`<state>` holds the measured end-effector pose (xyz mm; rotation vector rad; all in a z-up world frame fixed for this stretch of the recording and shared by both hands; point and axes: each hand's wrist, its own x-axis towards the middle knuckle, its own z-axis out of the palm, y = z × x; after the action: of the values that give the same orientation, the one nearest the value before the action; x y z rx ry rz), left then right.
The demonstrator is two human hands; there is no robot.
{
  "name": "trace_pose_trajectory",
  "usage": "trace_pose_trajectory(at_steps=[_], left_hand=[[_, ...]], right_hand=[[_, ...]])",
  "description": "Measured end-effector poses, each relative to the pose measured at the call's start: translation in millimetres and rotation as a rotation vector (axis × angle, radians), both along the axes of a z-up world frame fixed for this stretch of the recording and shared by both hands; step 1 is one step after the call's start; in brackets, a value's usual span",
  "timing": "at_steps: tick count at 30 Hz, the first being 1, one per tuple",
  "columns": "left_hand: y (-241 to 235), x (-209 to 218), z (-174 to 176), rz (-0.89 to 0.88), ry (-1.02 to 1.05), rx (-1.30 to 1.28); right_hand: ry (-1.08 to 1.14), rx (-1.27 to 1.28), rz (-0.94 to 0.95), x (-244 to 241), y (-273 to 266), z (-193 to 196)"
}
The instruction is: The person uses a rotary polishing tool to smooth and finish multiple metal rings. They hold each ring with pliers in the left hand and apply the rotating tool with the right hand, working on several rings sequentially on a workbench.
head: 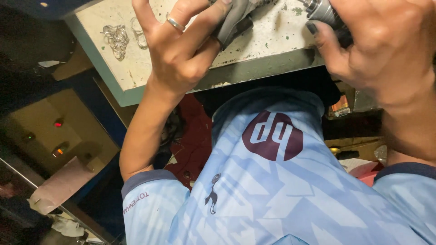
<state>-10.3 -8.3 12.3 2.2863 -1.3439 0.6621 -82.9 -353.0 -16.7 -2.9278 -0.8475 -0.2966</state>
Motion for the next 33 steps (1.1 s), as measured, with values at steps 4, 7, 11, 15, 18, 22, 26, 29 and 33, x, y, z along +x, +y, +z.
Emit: trace_pose_trajectory(at_steps=[4,7,11,15,18,22,26,29,33], left_hand=[[15.2,-10.6,-4.1,0.136,0.094,-0.087],[35.8,-21.0,-12.7,0.226,0.181,-0.142],[53.6,-33.4,-17.5,0.357,0.187,-0.049],[56.5,-40.6,-21.3,0.541,0.389,0.006],[56.6,-40.3,-19.0,0.593,0.342,0.11],[57.4,-39.6,-21.6,0.626,0.287,0.165],[60.1,-38.4,-18.5,0.605,0.244,0.24],[63.0,-40.4,-15.2,0.617,0.253,0.207],[94.0,-51.2,-25.5,0.705,0.296,0.223]], right_hand=[[0.097,0.1,0.004,-0.2,-1.9,-5.7],[0.207,0.217,0.036,5.2,11.1,16.5],[0.249,0.227,0.02,0.0,9.6,9.5],[0.317,0.303,0.011,0.2,14.9,19.3],[0.297,0.281,0.019,0.7,15.2,19.6],[0.263,0.308,0.055,2.5,15.2,16.4],[0.272,0.379,0.074,3.2,16.4,16.1],[0.266,0.338,0.081,3.5,14.0,15.4],[0.291,0.341,0.057,2.3,12.2,14.7]])
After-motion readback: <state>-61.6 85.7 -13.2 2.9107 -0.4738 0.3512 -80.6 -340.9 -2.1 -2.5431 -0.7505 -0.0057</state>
